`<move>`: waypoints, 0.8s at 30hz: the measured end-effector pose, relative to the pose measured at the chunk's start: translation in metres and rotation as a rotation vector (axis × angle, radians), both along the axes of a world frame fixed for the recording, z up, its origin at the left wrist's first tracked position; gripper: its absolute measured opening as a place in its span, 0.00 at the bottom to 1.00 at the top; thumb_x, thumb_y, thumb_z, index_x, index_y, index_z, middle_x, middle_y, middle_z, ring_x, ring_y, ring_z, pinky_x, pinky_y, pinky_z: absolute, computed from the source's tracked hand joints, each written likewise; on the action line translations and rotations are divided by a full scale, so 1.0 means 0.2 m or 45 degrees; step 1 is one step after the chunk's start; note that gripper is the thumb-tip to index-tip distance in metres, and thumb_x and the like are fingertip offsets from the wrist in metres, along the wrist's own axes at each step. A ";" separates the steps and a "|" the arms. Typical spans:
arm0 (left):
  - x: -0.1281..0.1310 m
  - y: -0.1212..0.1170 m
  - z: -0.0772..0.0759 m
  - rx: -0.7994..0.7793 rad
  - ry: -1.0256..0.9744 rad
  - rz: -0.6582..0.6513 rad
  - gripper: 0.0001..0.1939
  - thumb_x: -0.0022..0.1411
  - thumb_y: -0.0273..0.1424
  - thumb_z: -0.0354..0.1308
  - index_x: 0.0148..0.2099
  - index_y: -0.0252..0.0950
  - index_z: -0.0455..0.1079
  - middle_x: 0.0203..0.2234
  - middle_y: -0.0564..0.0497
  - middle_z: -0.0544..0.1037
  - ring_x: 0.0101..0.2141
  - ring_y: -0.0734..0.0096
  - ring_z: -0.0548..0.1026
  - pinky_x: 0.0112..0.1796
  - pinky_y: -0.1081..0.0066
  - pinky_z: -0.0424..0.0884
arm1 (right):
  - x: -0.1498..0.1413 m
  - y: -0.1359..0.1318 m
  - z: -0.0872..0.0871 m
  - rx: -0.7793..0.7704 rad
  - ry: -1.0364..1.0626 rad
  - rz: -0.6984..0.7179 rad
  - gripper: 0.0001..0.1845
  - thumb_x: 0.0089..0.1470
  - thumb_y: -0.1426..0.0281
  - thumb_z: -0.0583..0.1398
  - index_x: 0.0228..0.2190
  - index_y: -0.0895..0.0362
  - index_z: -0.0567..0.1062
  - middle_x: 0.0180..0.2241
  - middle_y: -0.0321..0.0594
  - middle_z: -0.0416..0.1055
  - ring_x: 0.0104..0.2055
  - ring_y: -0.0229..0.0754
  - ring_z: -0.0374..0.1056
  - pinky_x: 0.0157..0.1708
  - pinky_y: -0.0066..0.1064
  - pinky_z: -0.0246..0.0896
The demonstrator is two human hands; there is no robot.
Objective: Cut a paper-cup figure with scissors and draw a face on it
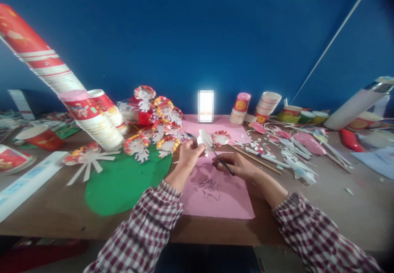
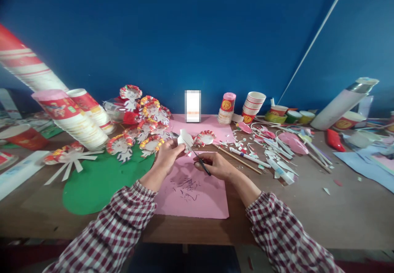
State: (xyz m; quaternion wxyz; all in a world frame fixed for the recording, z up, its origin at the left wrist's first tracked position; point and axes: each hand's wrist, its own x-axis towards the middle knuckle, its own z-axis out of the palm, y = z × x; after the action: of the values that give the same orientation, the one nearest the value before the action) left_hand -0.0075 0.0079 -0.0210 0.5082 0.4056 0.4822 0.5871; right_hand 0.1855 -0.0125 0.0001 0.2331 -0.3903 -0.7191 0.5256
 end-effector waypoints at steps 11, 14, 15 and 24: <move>0.00 0.00 0.00 -0.005 -0.023 -0.008 0.13 0.44 0.33 0.65 0.33 0.31 0.72 0.25 0.49 0.77 0.24 0.70 0.74 0.29 0.69 0.73 | 0.00 0.01 -0.03 0.058 -0.007 0.005 0.23 0.53 0.58 0.60 0.43 0.63 0.76 0.29 0.41 0.72 0.26 0.35 0.63 0.27 0.28 0.61; 0.00 -0.01 0.00 -0.006 -0.026 -0.018 0.13 0.44 0.33 0.66 0.33 0.31 0.72 0.25 0.49 0.77 0.25 0.70 0.74 0.29 0.69 0.74 | 0.00 0.01 -0.02 0.071 -0.033 -0.003 0.23 0.53 0.57 0.60 0.42 0.63 0.76 0.29 0.42 0.73 0.27 0.36 0.64 0.27 0.29 0.62; 0.00 -0.01 0.00 -0.009 -0.027 -0.018 0.13 0.44 0.33 0.66 0.33 0.31 0.72 0.25 0.49 0.77 0.25 0.70 0.74 0.29 0.69 0.74 | 0.00 0.01 -0.02 0.071 -0.038 -0.006 0.23 0.53 0.57 0.60 0.42 0.63 0.76 0.29 0.41 0.73 0.28 0.36 0.65 0.27 0.29 0.62; 0.00 0.00 0.00 0.002 -0.039 -0.037 0.12 0.44 0.32 0.65 0.32 0.32 0.71 0.24 0.50 0.77 0.25 0.71 0.74 0.29 0.69 0.73 | -0.01 0.00 0.01 0.065 -0.052 -0.012 0.22 0.53 0.58 0.61 0.40 0.63 0.77 0.30 0.42 0.74 0.28 0.36 0.65 0.27 0.28 0.62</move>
State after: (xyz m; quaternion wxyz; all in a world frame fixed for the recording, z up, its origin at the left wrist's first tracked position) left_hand -0.0072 0.0073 -0.0209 0.5237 0.4039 0.4678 0.5863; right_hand 0.1841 -0.0125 0.0014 0.2308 -0.3984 -0.7351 0.4977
